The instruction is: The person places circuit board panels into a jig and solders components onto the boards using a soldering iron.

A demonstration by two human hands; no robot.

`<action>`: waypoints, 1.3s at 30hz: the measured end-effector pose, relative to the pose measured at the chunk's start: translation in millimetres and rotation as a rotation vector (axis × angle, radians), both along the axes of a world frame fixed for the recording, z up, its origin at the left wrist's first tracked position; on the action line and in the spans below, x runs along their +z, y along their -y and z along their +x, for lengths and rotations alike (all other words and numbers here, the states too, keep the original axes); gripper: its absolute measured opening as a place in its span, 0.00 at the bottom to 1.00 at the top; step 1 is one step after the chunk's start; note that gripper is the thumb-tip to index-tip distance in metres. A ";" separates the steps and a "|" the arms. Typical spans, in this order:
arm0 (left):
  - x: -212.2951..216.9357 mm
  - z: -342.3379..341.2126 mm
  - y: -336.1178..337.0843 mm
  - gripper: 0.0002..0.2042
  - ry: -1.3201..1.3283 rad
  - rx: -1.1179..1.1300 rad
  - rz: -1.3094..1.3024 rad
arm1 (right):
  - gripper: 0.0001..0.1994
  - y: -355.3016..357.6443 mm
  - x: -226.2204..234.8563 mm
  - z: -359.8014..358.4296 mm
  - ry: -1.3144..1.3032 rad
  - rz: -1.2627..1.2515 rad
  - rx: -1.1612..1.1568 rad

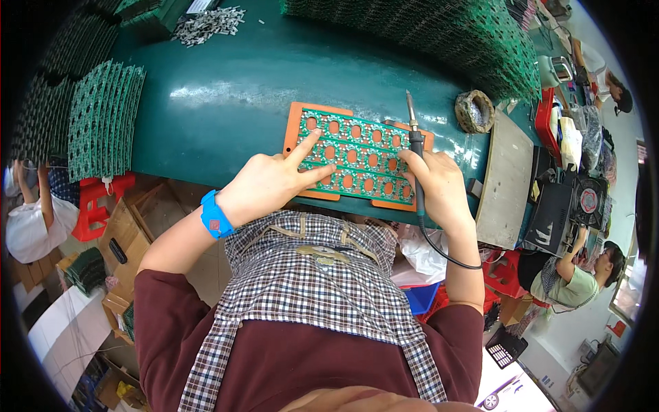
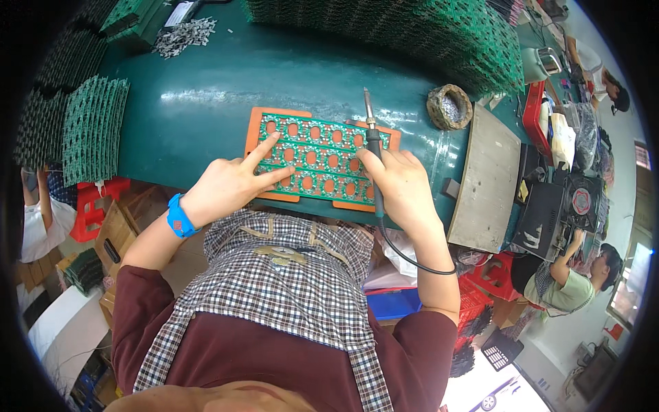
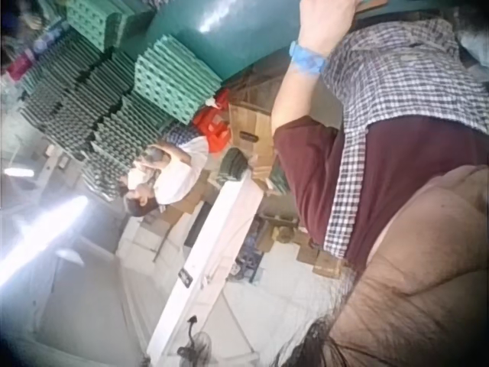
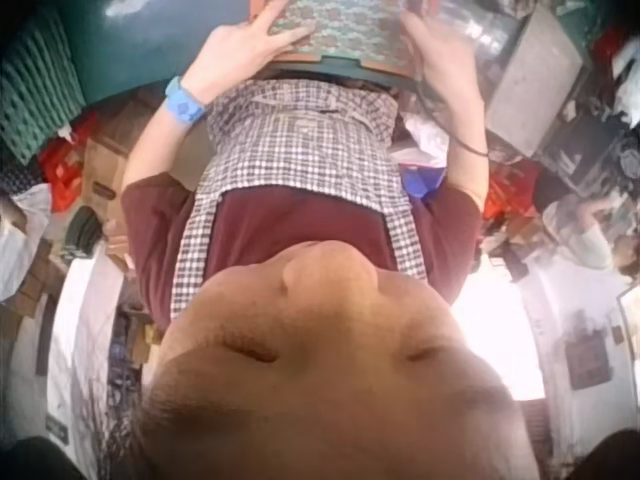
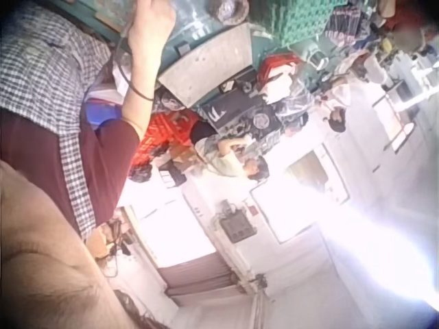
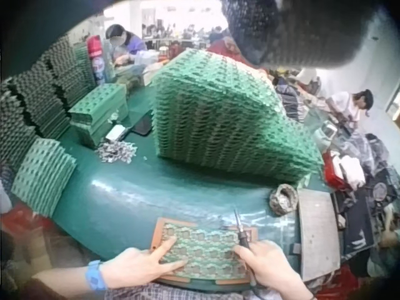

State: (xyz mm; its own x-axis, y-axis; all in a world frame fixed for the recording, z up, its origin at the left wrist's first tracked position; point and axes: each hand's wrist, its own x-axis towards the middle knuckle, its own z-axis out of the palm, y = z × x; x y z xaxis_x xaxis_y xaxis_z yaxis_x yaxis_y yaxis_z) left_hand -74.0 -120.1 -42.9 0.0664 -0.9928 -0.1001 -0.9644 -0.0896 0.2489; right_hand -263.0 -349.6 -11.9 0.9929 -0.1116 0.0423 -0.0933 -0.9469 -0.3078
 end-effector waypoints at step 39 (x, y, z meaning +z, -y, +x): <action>-17.1 -9.1 -47.5 0.18 -0.835 0.799 -0.769 | 0.11 -0.3 -23.2 -172.1 0.945 0.059 -1.473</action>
State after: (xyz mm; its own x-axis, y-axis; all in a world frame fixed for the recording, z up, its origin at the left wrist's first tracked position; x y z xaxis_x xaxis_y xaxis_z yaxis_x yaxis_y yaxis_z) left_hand -83.1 -72.6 -60.1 0.8284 -0.5374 0.1580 -0.2603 -0.1195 0.9581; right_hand -435.1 -349.4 -35.1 -0.2903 -0.8398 0.4587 -0.5731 -0.2313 -0.7862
